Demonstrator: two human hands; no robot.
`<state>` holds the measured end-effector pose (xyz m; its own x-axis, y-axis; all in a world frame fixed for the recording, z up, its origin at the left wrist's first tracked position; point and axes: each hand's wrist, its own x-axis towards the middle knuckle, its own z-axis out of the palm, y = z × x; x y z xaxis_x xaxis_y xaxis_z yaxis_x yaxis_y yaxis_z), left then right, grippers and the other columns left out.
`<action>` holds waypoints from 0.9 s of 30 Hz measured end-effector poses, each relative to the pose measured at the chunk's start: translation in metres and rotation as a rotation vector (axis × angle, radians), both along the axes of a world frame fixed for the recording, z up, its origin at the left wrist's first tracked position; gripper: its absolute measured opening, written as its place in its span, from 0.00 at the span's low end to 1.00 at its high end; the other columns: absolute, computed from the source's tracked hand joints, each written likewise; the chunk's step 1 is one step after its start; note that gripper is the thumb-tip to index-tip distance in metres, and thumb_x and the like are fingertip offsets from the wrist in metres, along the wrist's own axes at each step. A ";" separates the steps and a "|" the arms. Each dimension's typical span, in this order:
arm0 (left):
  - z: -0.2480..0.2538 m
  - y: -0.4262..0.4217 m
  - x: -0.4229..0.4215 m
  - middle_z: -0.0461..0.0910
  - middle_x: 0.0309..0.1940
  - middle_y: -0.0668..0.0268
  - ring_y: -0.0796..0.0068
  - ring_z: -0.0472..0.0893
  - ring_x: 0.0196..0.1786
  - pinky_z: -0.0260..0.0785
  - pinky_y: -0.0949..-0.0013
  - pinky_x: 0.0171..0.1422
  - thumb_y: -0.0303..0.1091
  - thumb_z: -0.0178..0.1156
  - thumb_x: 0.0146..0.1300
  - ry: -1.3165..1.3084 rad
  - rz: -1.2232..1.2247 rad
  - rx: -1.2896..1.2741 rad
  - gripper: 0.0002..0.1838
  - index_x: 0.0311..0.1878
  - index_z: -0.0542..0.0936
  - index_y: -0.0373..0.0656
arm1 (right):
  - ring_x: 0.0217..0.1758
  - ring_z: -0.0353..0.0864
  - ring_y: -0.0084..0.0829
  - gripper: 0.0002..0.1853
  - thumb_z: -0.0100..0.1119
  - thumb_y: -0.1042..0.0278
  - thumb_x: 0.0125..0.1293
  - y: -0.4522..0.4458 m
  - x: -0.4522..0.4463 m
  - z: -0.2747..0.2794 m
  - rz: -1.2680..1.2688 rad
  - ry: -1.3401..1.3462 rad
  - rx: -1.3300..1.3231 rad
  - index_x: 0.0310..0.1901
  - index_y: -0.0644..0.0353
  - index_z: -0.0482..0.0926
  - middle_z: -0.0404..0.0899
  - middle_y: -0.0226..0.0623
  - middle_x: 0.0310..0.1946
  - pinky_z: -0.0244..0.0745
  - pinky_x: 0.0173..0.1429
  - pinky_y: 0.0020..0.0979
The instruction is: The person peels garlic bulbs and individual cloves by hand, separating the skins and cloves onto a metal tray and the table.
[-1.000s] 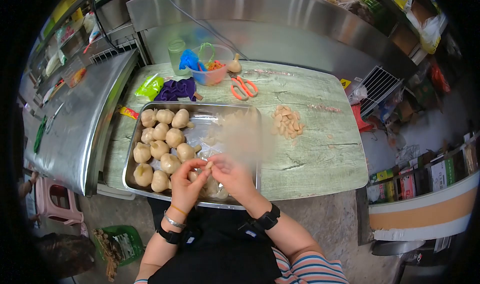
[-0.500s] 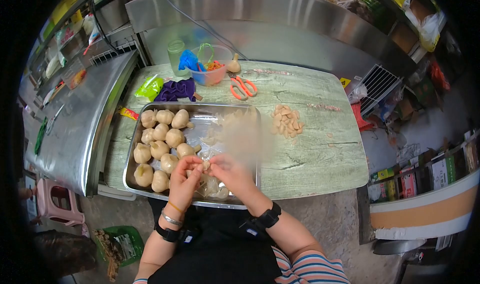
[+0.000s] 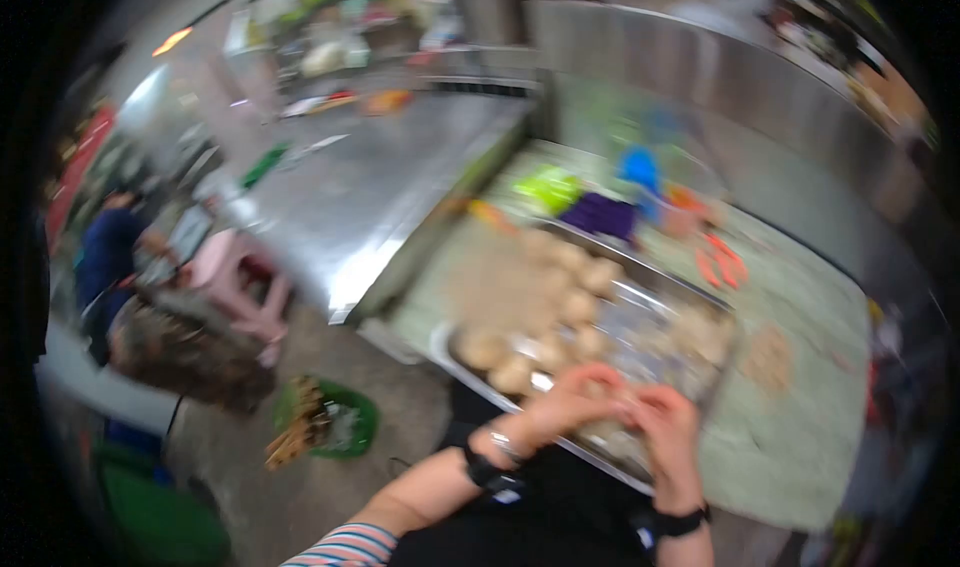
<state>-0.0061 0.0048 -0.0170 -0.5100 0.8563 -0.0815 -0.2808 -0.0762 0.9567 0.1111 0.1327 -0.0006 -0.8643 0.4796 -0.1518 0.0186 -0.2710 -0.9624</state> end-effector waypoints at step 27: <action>0.001 -0.001 0.001 0.77 0.34 0.73 0.87 0.72 0.39 0.66 0.80 0.44 0.34 0.61 0.63 0.144 0.121 0.116 0.08 0.40 0.78 0.40 | 0.34 0.75 0.17 0.09 0.60 0.79 0.61 -0.017 -0.008 -0.002 -0.106 0.114 0.317 0.44 0.66 0.77 0.78 0.32 0.38 0.70 0.35 0.17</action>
<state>-0.0049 0.0040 -0.0155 -0.6091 0.7874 0.0948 -0.1242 -0.2127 0.9692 0.1035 0.1154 -0.0026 -0.8099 0.5753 0.1139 -0.1064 0.0468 -0.9932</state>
